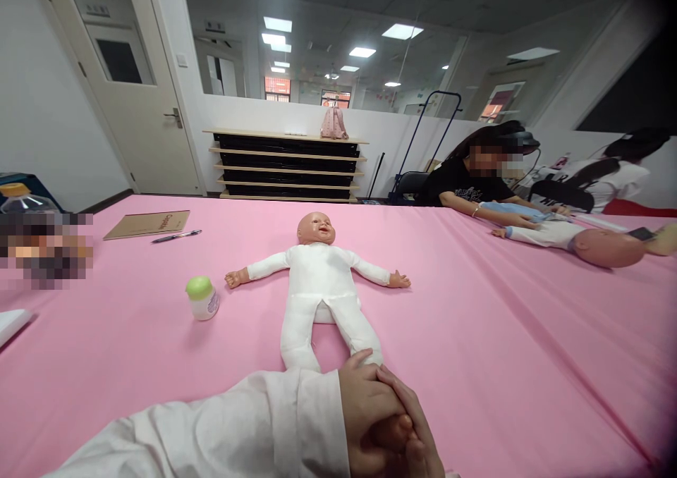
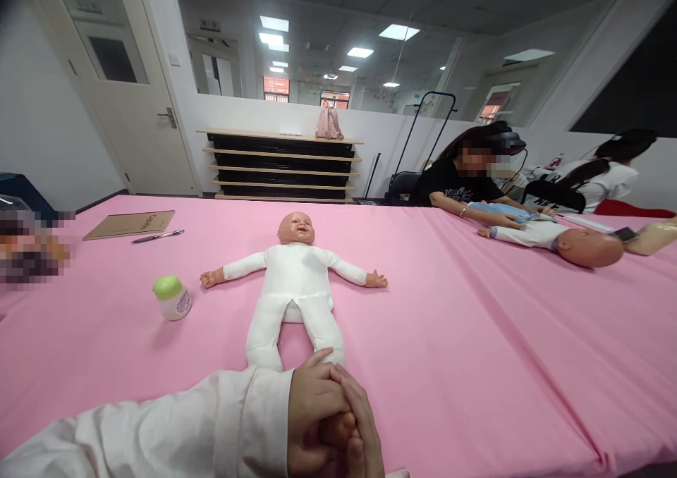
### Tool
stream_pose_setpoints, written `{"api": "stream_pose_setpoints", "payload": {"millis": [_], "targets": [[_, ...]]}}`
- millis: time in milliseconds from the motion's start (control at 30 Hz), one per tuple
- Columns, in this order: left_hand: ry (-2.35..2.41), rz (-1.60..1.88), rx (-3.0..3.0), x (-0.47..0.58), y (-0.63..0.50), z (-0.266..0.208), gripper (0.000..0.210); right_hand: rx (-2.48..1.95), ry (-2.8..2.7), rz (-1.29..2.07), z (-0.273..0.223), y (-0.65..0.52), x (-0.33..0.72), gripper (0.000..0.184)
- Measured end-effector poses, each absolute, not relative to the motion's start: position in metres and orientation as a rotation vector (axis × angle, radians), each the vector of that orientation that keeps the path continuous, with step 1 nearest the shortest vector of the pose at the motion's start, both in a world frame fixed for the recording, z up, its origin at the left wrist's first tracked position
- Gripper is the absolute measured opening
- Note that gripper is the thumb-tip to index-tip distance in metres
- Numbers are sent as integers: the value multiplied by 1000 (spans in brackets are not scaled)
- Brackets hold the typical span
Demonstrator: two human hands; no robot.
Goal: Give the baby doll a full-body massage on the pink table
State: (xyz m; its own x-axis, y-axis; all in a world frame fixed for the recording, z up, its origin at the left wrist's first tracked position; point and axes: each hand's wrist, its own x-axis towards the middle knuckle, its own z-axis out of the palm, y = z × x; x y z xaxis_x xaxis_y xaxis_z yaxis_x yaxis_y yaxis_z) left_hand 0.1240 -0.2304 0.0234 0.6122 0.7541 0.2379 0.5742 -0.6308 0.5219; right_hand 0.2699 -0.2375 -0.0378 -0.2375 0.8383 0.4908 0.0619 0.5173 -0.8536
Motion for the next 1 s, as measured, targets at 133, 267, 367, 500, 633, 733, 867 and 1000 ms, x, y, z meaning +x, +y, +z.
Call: {"api": "stream_pose_setpoints", "payload": {"millis": [133, 267, 367, 500, 633, 733, 867, 1000], "targets": [[1007, 640, 2410, 122, -228, 23, 25, -719, -1623, 986, -35, -242, 265, 56], [1005, 719, 2329, 120, -228, 20, 27, -666, -1675, 1036, -35, -244, 266, 69], [1010, 733, 2351, 119, -228, 17, 25, -646, -1798, 965, -37, -240, 270, 77], [956, 765, 2410, 119, -226, 16, 29, -680, -1923, 850, -39, -231, 273, 81], [964, 754, 2384, 118, -224, 14, 31, -779, -1939, 759, -46, -226, 270, 56], [1010, 730, 2398, 118, -222, 10, 33, -810, -1915, 704, -51, -225, 266, 49], [1027, 717, 2417, 118, -221, 7, 34, -781, -1945, 729, -47, -226, 267, 54], [1048, 757, 2426, 119, -221, 7, 37, -726, -1978, 759, -38, -228, 270, 55]]}}
